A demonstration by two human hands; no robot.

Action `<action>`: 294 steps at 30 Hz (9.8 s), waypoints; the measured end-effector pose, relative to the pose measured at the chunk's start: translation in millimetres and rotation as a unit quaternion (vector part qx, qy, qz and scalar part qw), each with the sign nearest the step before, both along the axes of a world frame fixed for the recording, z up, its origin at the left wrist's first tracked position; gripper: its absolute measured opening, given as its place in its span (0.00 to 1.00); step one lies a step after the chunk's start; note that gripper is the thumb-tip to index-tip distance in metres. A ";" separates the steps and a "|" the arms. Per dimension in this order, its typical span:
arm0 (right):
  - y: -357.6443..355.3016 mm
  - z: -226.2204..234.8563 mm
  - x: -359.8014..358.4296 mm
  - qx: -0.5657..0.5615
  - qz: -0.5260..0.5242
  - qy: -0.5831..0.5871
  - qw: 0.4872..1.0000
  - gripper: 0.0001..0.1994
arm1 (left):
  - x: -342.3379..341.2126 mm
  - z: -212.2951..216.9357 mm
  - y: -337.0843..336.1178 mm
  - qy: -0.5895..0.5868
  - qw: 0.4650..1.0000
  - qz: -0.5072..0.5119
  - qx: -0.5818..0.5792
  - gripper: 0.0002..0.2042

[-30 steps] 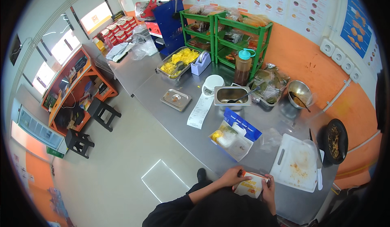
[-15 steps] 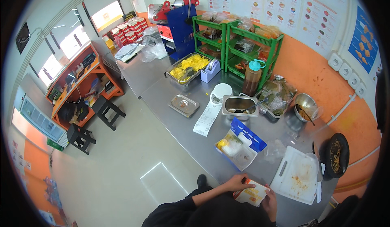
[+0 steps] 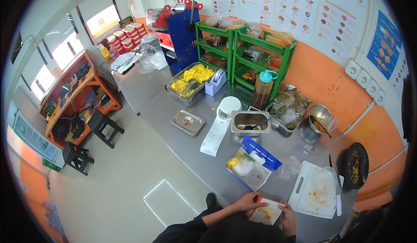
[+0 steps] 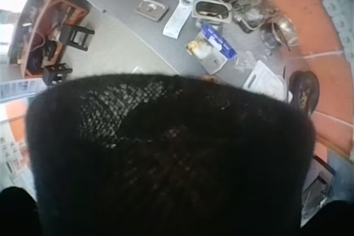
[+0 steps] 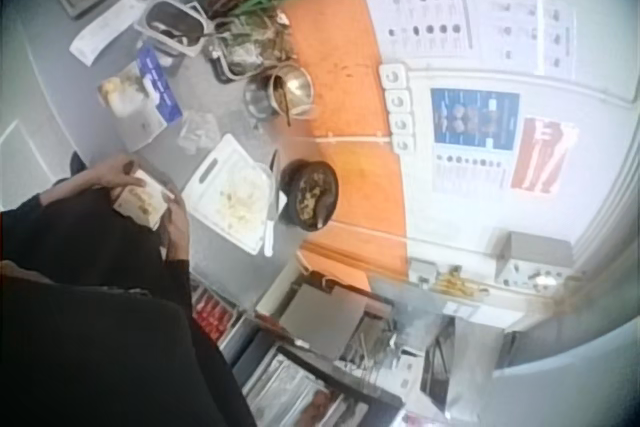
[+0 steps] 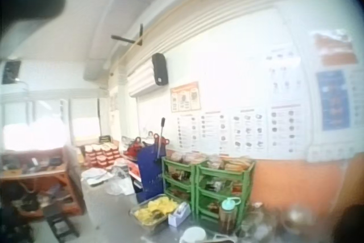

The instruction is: The person assembles a food order by placing rice, sauce, and fried chicken into a container. They retrieve ingredients from a heated display case and a prep counter, then pack the items into a takeaway box and seal it.

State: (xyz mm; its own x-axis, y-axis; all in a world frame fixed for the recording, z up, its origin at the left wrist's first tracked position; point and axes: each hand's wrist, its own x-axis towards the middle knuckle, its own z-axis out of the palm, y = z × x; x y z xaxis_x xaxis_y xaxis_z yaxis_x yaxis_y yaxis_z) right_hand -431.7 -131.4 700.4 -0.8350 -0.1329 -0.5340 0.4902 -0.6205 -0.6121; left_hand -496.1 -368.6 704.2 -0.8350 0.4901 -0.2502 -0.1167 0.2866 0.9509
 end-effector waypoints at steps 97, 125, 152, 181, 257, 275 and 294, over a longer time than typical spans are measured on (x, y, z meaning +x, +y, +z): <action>-64.8 38.2 -69.0 0.677 0.280 0.275 0.622 0.18 | -3.7 -8.1 4.5 0.027 0.990 -0.051 -0.125 0.28; -64.2 40.4 -46.7 0.816 0.015 0.288 0.500 0.22 | 69.9 -13.6 -84.3 0.065 0.995 0.069 -0.008 0.21; -639.6 23.1 -231.1 0.403 0.020 0.823 0.400 0.37 | -99.9 92.7 -515.4 -0.179 0.845 0.281 0.418 0.40; -1463.5 41.4 -648.8 0.236 0.238 0.525 0.782 0.10 | -65.2 -280.6 -1258.5 -0.412 0.762 0.469 -0.172 0.34; -1127.9 32.3 -137.4 0.212 -0.727 0.093 0.646 0.05 | -318.2 37.9 -899.9 0.169 0.844 -0.450 0.238 0.06; -606.3 24.9 2.6 0.324 -0.655 -0.009 0.682 0.06 | -193.4 -25.9 -369.9 0.468 0.835 -0.289 -0.012 0.35; -319.3 -1.1 -115.6 0.551 -0.188 0.258 0.771 0.05 | -93.7 -47.3 -283.3 0.399 0.903 -0.088 -0.131 0.21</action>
State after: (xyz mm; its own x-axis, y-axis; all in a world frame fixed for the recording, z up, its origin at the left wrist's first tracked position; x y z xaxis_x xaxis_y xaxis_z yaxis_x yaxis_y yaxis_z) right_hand -547.3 -450.7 699.3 -0.8433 0.4672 0.2656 -0.0826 0.3757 -0.9231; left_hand -589.9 -651.9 656.8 -0.7160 0.6437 0.2700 0.6446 0.4613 0.6097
